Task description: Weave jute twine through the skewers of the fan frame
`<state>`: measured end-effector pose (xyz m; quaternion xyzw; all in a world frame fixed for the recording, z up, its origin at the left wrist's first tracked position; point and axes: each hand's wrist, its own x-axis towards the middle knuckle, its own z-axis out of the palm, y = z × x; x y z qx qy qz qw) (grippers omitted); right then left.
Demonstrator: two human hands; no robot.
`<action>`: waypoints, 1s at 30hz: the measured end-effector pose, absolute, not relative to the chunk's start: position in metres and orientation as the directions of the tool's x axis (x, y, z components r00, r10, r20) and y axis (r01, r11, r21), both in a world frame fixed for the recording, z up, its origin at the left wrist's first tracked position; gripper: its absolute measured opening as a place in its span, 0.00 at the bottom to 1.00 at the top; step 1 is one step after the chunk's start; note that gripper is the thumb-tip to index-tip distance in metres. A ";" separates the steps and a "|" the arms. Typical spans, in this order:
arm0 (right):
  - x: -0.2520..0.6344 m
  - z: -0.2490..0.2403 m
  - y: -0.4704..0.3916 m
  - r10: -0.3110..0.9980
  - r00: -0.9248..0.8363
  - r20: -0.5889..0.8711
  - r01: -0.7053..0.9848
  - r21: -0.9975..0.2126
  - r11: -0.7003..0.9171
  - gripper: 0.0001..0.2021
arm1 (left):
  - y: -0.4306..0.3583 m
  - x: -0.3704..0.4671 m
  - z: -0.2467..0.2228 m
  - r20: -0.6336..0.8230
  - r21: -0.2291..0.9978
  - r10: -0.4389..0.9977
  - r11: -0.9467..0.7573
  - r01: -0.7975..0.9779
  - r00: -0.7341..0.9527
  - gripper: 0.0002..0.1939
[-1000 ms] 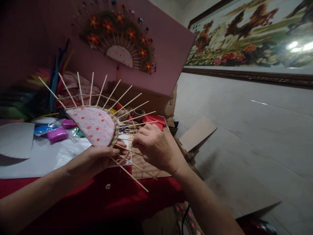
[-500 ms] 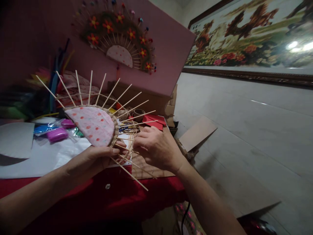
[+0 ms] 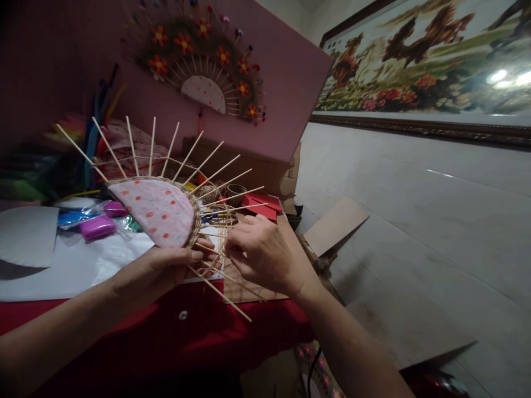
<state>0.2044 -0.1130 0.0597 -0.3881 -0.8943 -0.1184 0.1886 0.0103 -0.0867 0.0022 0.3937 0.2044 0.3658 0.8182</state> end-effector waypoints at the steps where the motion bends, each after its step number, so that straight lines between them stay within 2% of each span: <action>1: 0.204 0.059 -0.113 0.653 -0.621 0.433 0.743 0.059 0.667 0.05 | -0.087 0.010 0.002 -0.045 0.793 0.757 0.424 -0.438 0.651 0.10; 12: 0.200 0.059 -0.115 0.659 -0.586 0.472 0.758 0.033 0.651 0.04 | -0.085 0.011 0.001 -0.040 0.794 0.742 0.430 -0.430 0.669 0.10; 19: 0.199 0.058 -0.114 0.725 -0.507 0.467 0.805 -0.043 0.591 0.03 | -0.086 0.012 0.001 -0.019 0.802 0.742 0.411 -0.433 0.670 0.11; 30: 0.196 0.057 -0.116 0.751 -0.466 0.468 0.834 -0.051 0.549 0.05 | -0.087 0.011 0.001 -0.038 0.808 0.760 0.405 -0.427 0.649 0.10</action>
